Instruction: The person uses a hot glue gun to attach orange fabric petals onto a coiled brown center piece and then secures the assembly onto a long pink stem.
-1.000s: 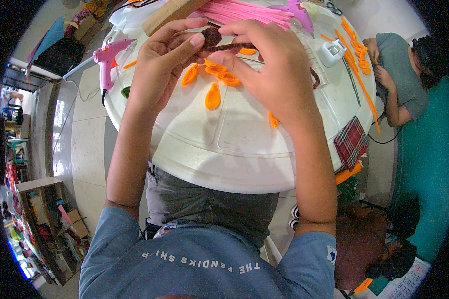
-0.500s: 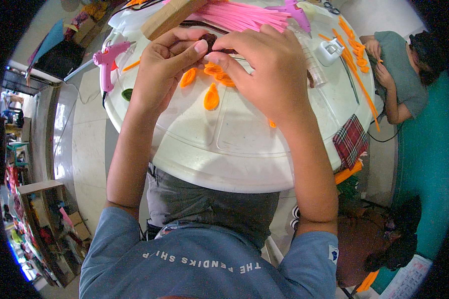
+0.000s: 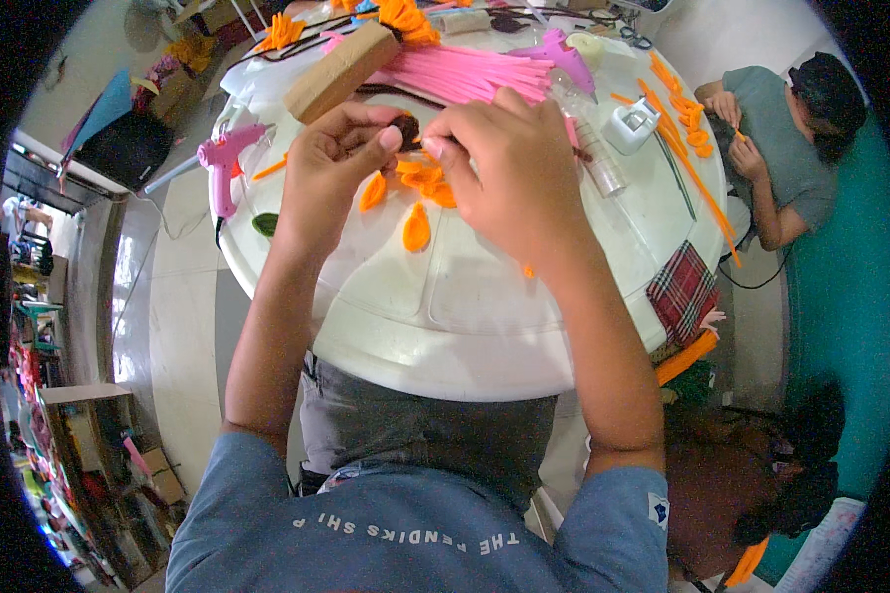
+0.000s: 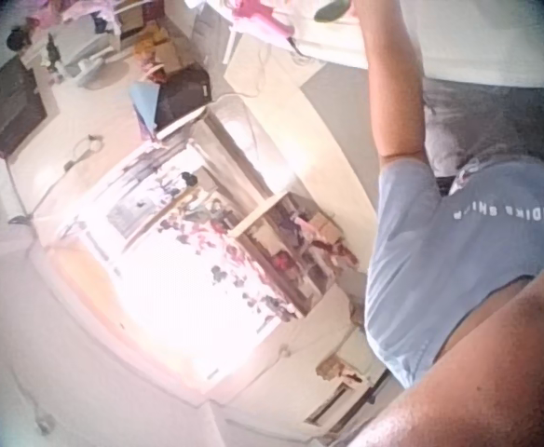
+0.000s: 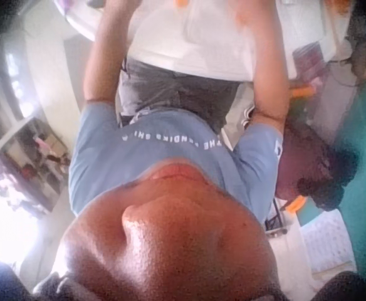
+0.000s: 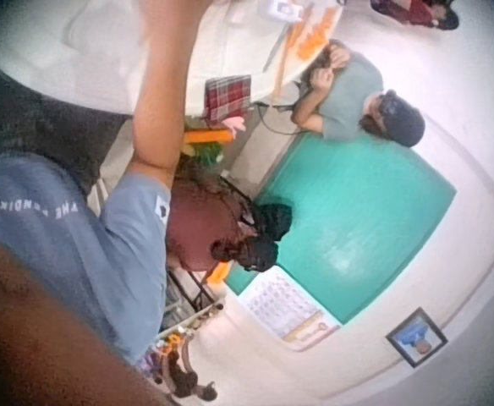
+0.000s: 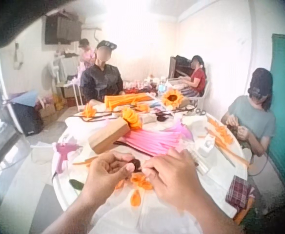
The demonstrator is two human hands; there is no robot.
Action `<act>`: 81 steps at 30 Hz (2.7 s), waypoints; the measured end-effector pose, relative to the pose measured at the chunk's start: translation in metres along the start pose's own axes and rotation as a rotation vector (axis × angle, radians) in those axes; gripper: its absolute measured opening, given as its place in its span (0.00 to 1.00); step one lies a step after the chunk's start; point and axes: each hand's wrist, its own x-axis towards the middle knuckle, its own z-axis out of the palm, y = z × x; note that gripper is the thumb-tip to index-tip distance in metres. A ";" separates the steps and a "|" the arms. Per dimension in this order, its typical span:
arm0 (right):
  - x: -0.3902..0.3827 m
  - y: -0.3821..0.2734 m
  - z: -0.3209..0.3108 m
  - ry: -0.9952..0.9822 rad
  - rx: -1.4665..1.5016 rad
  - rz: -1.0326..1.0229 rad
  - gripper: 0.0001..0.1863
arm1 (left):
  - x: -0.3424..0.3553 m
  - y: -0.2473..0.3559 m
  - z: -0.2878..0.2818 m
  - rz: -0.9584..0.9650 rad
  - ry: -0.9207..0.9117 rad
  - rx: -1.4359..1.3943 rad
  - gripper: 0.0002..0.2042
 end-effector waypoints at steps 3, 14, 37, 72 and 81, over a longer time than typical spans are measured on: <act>0.000 -0.002 -0.003 -0.052 0.049 0.029 0.03 | -0.002 0.005 0.001 -0.018 0.018 0.040 0.13; 0.000 -0.003 -0.004 -0.019 0.019 0.035 0.03 | -0.001 0.004 0.002 -0.068 -0.058 0.052 0.14; 0.002 -0.004 -0.001 0.029 0.021 -0.052 0.06 | -0.004 0.003 0.007 -0.075 0.008 -0.054 0.12; 0.001 0.000 -0.004 -0.019 0.096 0.036 0.05 | -0.004 0.004 0.004 0.080 -0.117 0.310 0.11; -0.002 0.001 -0.006 -0.024 0.153 0.119 0.09 | -0.009 0.010 0.010 -0.008 -0.154 0.191 0.08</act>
